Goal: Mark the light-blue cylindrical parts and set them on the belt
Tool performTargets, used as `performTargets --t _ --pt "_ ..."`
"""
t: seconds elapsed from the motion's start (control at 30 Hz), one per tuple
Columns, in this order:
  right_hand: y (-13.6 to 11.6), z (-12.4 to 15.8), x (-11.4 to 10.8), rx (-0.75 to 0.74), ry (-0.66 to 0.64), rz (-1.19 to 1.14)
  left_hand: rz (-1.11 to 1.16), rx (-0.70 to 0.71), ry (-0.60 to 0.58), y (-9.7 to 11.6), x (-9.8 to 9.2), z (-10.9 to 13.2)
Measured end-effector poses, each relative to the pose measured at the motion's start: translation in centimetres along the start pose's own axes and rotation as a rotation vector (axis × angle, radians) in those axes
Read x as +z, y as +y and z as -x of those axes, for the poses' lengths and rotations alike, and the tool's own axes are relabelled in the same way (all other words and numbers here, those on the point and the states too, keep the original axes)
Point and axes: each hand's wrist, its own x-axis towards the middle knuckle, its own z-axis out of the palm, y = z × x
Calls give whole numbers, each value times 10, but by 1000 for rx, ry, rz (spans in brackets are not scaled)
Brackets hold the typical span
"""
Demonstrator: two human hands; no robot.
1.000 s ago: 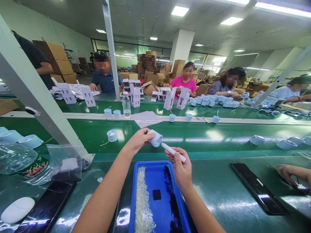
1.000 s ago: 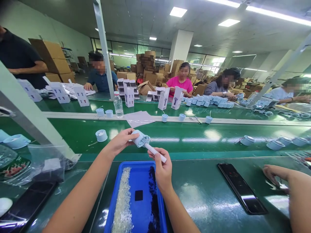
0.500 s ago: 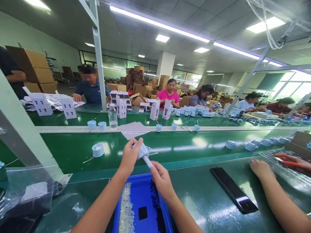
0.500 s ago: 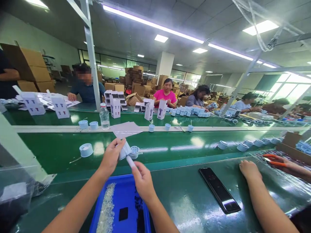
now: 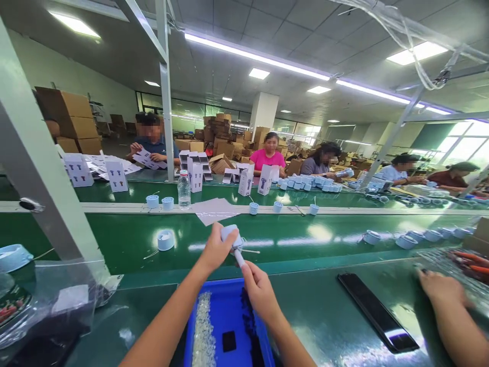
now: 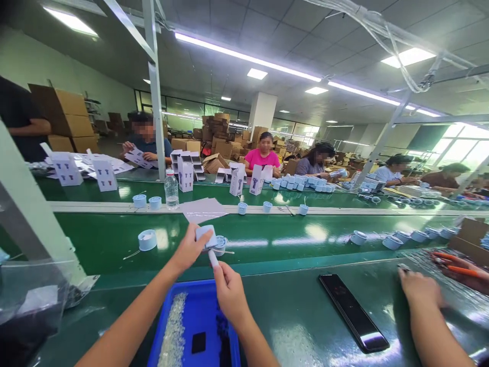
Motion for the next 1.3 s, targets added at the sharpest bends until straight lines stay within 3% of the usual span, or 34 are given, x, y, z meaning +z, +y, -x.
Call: performTargets --t 0.1,0.17,0.3,0.43,0.5,0.57,0.63,0.77,0.93,1.17,1.23,1.3 --pt "5 -3 -5 -9 22 56 -331 -25 81 -13 -33 -12" --pt "10 -3 -4 27 85 36 -605 -30 26 -27 -46 -14" --pt "15 1 3 28 82 13 -1001 -48 -80 -57 -45 -13" --pt "18 3 8 15 -32 -90 -956 -164 -186 -67 -42 -18" --pt "20 3 10 8 -86 -87 -912 -174 -110 -68 -51 -24" --pt "23 3 11 0 -123 -45 -958 -164 66 -72 -64 -30" --pt "24 3 11 4 -152 -16 -1029 -199 163 -79 -79 -32" --pt "25 4 11 12 -185 10 -1070 -273 176 -92 -96 -29" --pt "28 4 12 20 -205 22 -1115 -268 278 -91 -97 -27" --pt "21 5 11 -43 -244 154 -1161 -364 167 -83 -94 -28" --pt "18 6 8 -109 -267 243 -1174 -389 96 -79 -93 -28" --pt "16 5 3 -198 -209 319 -1184 -398 29 -76 -92 -29"
